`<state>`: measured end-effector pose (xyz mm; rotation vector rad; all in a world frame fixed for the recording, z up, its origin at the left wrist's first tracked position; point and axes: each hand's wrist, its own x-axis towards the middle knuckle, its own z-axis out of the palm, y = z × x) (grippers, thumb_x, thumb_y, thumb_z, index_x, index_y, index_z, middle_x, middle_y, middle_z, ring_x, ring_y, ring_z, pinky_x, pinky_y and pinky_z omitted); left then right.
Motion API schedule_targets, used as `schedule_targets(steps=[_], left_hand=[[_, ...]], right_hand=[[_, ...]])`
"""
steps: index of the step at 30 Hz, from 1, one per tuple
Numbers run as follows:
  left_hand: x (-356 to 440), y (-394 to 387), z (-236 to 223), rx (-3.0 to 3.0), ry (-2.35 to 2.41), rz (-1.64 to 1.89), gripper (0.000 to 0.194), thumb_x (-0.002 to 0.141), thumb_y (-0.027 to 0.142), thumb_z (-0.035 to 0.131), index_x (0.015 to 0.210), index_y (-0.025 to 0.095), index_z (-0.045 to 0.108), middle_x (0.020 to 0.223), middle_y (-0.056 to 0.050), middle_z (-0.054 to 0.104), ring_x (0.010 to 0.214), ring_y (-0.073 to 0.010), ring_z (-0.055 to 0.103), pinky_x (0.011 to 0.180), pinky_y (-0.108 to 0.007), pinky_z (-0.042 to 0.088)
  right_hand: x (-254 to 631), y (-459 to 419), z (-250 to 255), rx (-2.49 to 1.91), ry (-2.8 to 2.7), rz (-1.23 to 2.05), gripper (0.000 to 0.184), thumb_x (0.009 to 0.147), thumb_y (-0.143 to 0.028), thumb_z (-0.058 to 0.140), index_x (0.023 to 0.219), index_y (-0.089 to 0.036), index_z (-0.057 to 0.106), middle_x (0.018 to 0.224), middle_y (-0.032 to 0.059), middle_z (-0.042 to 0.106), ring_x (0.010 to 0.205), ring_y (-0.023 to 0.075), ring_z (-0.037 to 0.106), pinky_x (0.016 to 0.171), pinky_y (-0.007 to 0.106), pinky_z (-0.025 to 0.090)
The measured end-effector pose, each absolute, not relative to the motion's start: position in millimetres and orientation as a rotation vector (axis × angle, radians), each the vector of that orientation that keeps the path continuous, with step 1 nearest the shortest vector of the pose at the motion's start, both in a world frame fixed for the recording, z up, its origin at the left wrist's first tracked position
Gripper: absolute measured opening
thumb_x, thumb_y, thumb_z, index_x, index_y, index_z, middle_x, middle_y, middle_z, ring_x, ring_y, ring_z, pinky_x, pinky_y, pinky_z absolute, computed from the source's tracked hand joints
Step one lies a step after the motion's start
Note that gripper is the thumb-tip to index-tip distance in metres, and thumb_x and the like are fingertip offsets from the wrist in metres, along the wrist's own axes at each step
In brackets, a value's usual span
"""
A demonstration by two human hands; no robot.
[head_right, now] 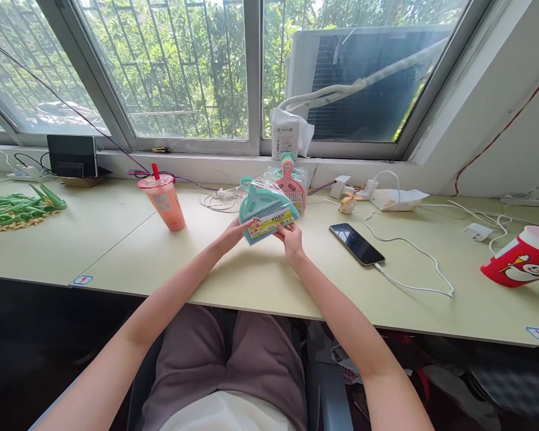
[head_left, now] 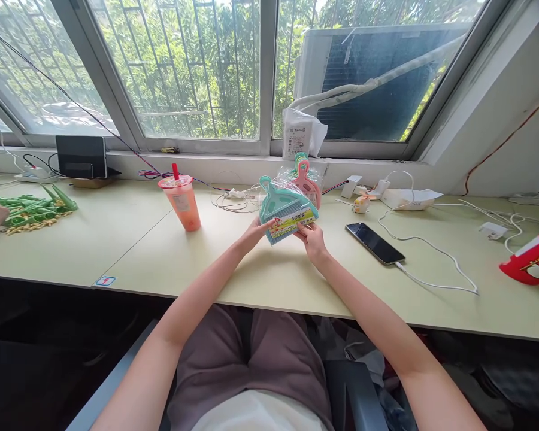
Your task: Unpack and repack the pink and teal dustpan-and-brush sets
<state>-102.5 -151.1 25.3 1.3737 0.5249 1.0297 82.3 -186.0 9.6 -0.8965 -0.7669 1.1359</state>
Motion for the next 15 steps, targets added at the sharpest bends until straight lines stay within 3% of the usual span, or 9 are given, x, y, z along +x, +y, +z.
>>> schedule_targets(steps=[5,11,15], left_hand=[[-106.0,-149.2,22.8,1.401,0.636,0.983,0.076,0.064,0.043,0.084,0.13,0.017,0.056,0.129,-0.015,0.065,0.122,-0.037,0.058,0.102,-0.052,0.046],[-107.5,-150.3,23.9,1.47,0.606,0.962,0.075,0.065,0.047,0.083,0.129,0.019,0.057,0.129,-0.014,0.065,0.121,-0.0372,0.058,0.099,-0.05,0.048],[-104.1,-154.8,27.4,1.525,0.517,0.958,0.077,0.067,0.048,0.082,0.133,0.02,0.055,0.133,-0.014,0.063,0.126,-0.0376,0.055,0.103,-0.051,0.046]], right_hand=[[84.6,-184.4,10.7,-0.938,-0.754,1.191,0.02,0.073,-0.019,0.068,0.091,-0.02,0.06,0.091,0.0018,0.073,0.083,0.0169,0.072,0.088,0.034,0.061],[87.6,-177.6,9.3,-1.017,-0.7,1.186,0.019,0.086,-0.04,0.057,0.092,-0.023,0.057,0.083,0.001,0.071,0.073,0.0165,0.071,0.079,0.034,0.062],[88.4,-177.9,7.2,-1.036,-0.623,1.139,0.02,0.089,-0.041,0.054,0.092,-0.022,0.057,0.081,0.001,0.071,0.07,0.015,0.07,0.074,0.029,0.062]])
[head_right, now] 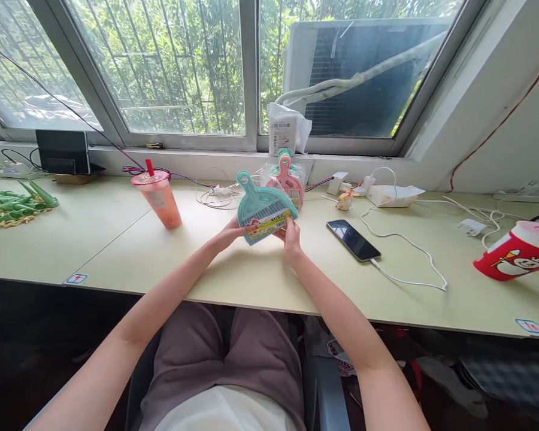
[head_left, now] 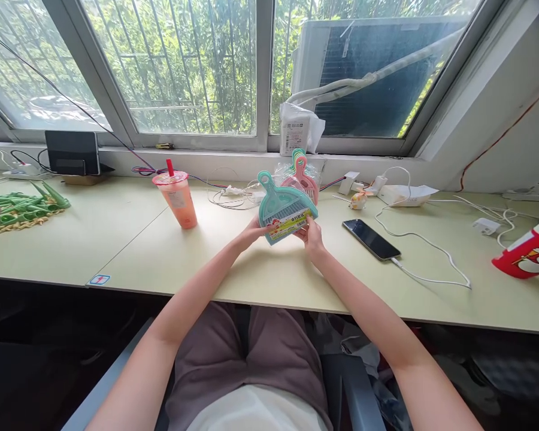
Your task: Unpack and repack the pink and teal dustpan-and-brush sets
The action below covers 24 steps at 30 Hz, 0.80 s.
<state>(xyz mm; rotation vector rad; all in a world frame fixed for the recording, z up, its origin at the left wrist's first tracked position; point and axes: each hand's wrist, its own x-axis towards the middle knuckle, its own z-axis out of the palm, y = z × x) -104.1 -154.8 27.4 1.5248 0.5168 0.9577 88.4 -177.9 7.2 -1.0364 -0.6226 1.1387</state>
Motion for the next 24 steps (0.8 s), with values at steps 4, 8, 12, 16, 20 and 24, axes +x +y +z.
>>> schedule_targets(steps=[4,8,12,16,20,24], left_hand=[[-99.6,-159.7,29.9,1.556,0.465,0.95,0.079,0.065,0.044,0.085,0.133,0.019,0.055,0.132,-0.014,0.063,0.127,-0.0372,0.054,0.106,-0.052,0.043],[-99.6,-158.8,30.5,1.552,0.459,0.99,0.079,0.065,0.041,0.085,0.134,0.018,0.055,0.132,-0.014,0.063,0.127,-0.037,0.054,0.106,-0.052,0.043],[-107.6,-148.6,28.0,1.502,0.539,1.051,0.078,0.062,0.042,0.085,0.13,0.017,0.058,0.13,-0.015,0.065,0.124,-0.0369,0.056,0.103,-0.05,0.045],[-116.3,-142.9,26.5,1.487,0.729,0.953,0.076,0.061,0.044,0.085,0.128,0.016,0.06,0.127,-0.016,0.066,0.116,-0.0368,0.061,0.093,-0.048,0.051],[-114.8,-155.1,28.8,1.518,0.665,0.724,0.069,0.071,0.047,0.079,0.129,0.018,0.058,0.131,-0.018,0.063,0.108,-0.0312,0.067,0.087,-0.042,0.052],[-111.0,-169.9,31.5,1.542,0.491,0.316,0.065,0.08,0.051,0.072,0.134,0.02,0.054,0.126,-0.018,0.067,0.106,-0.0265,0.069,0.094,-0.041,0.05]], right_hand=[[90.5,-180.1,7.9,-1.055,-0.577,1.09,0.02,0.089,-0.041,0.055,0.091,-0.022,0.057,0.083,0.0015,0.071,0.072,0.0155,0.071,0.073,0.029,0.062],[91.4,-179.1,10.8,-1.003,-0.621,1.127,0.025,0.087,-0.046,0.058,0.095,-0.022,0.058,0.089,0.0022,0.073,0.082,0.0177,0.072,0.077,0.031,0.062],[88.8,-178.4,12.0,-0.887,-0.793,1.219,0.031,0.079,-0.045,0.07,0.098,-0.023,0.06,0.097,0.0022,0.073,0.091,0.0182,0.071,0.086,0.033,0.061],[85.9,-181.0,9.8,-0.807,-0.923,1.155,0.039,0.065,-0.037,0.083,0.094,-0.023,0.062,0.102,0.0023,0.073,0.101,0.022,0.069,0.095,0.041,0.057],[86.5,-183.6,8.4,-0.801,-0.846,1.09,0.04,0.06,-0.035,0.085,0.089,-0.021,0.063,0.1,0.0042,0.072,0.103,0.0252,0.067,0.096,0.046,0.056],[86.2,-185.5,10.7,-0.768,-0.833,1.076,0.035,0.063,-0.033,0.083,0.09,-0.021,0.064,0.101,0.0045,0.072,0.102,0.0245,0.068,0.097,0.045,0.056]])
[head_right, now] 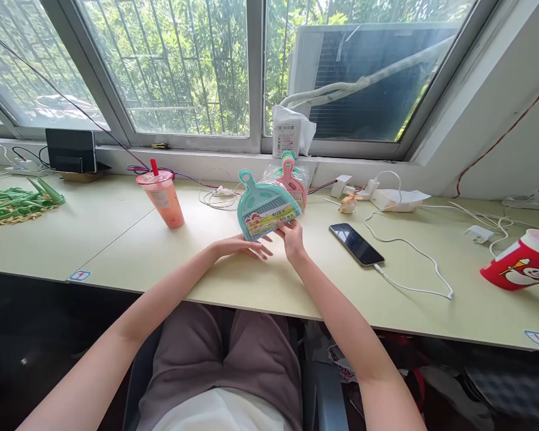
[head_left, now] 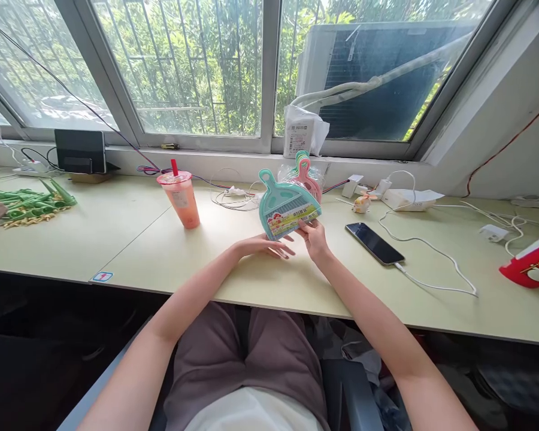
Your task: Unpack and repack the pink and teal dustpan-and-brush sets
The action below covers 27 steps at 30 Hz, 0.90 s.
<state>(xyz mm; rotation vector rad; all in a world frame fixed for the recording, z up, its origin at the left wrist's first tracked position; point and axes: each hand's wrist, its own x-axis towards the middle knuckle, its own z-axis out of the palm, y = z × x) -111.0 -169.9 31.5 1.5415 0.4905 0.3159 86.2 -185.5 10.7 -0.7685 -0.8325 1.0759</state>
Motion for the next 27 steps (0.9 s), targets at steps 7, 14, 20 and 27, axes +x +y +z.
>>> schedule_targets(steps=[7,14,20,27], left_hand=[[-112.8,-155.3,26.0,1.49,0.454,0.646,0.076,0.071,0.059,0.076,0.133,0.021,0.057,0.143,-0.018,0.053,0.126,-0.0332,0.056,0.096,-0.042,0.049],[-101.0,-153.5,17.6,1.304,0.652,0.973,0.067,0.071,0.052,0.078,0.125,0.017,0.061,0.126,-0.014,0.067,0.107,-0.0276,0.067,0.077,-0.03,0.055],[-105.6,-154.1,22.7,1.37,0.684,0.973,0.062,0.069,0.048,0.079,0.12,0.016,0.063,0.118,-0.012,0.069,0.101,-0.0245,0.067,0.071,-0.028,0.054],[-102.1,-156.5,20.8,1.392,0.69,0.932,0.06,0.067,0.043,0.081,0.116,0.014,0.063,0.109,-0.013,0.071,0.085,-0.0221,0.071,0.07,-0.031,0.056]], right_hand=[[84.5,-186.7,12.5,-0.766,-0.827,1.083,0.032,0.066,-0.029,0.08,0.093,-0.021,0.064,0.104,0.0052,0.072,0.103,0.0236,0.068,0.096,0.044,0.057],[88.8,-182.7,12.3,-0.797,-0.815,1.16,0.028,0.065,-0.023,0.08,0.087,-0.021,0.063,0.094,0.0032,0.074,0.096,0.0225,0.071,0.093,0.042,0.059],[90.3,-181.1,12.6,-0.811,-0.841,1.218,0.024,0.068,-0.02,0.076,0.088,-0.02,0.064,0.091,0.0026,0.075,0.089,0.0207,0.072,0.092,0.041,0.06],[85.3,-184.8,6.7,-0.822,-0.791,1.161,0.024,0.068,-0.021,0.078,0.089,-0.02,0.064,0.094,0.0031,0.075,0.093,0.0211,0.072,0.094,0.04,0.06]])
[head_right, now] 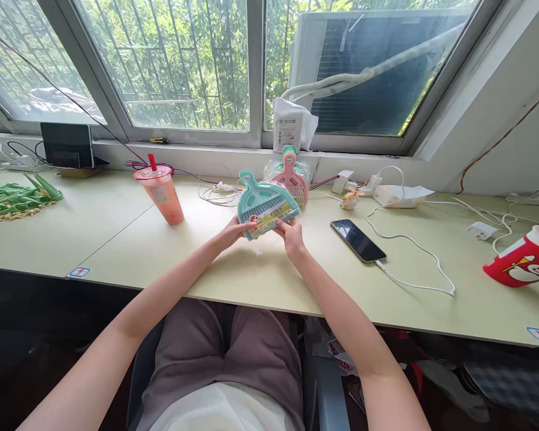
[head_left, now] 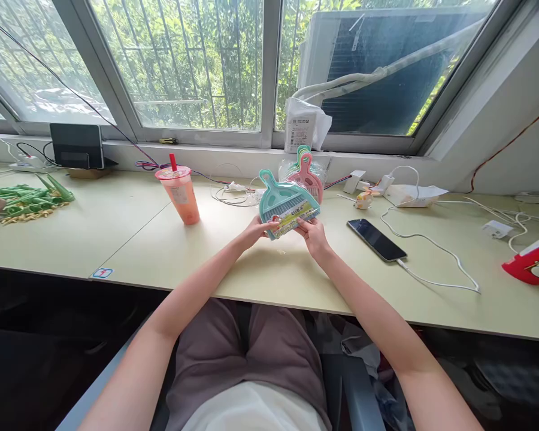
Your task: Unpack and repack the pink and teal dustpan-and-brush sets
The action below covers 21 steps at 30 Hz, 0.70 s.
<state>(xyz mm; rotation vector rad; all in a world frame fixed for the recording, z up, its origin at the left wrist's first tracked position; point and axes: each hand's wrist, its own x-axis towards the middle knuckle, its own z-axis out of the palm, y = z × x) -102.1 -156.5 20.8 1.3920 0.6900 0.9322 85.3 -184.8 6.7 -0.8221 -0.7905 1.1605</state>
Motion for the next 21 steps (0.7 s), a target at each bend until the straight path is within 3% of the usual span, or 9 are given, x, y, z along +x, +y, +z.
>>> schedule_targets(steps=[12,16,21], left_hand=[[-99.0,-157.9,15.2,1.404,0.716,0.901,0.053,0.071,0.039,0.078,0.112,0.009,0.063,0.103,-0.016,0.073,0.07,-0.0226,0.073,0.062,-0.029,0.055],[-105.5,-148.1,14.7,1.309,0.743,0.919,0.047,0.068,0.029,0.078,0.108,0.008,0.065,0.1,-0.015,0.073,0.066,-0.021,0.072,0.065,-0.033,0.058],[-118.8,-133.9,15.4,1.195,0.767,1.017,0.046,0.066,0.021,0.076,0.109,0.009,0.064,0.101,-0.012,0.073,0.066,-0.0195,0.072,0.067,-0.034,0.059]], right_hand=[[85.1,-181.4,4.8,-0.894,-0.739,1.192,0.018,0.072,-0.016,0.071,0.088,-0.02,0.063,0.091,0.0021,0.075,0.088,0.0189,0.073,0.094,0.038,0.059],[83.5,-178.6,8.6,-0.874,-0.781,1.278,0.013,0.082,-0.03,0.065,0.09,-0.02,0.064,0.091,0.0038,0.076,0.09,0.0189,0.073,0.094,0.036,0.059],[101.3,-177.6,16.4,-0.945,-0.797,0.952,0.041,0.092,-0.053,0.042,0.101,-0.02,0.065,0.091,0.0071,0.074,0.087,0.0218,0.073,0.087,0.04,0.059]])
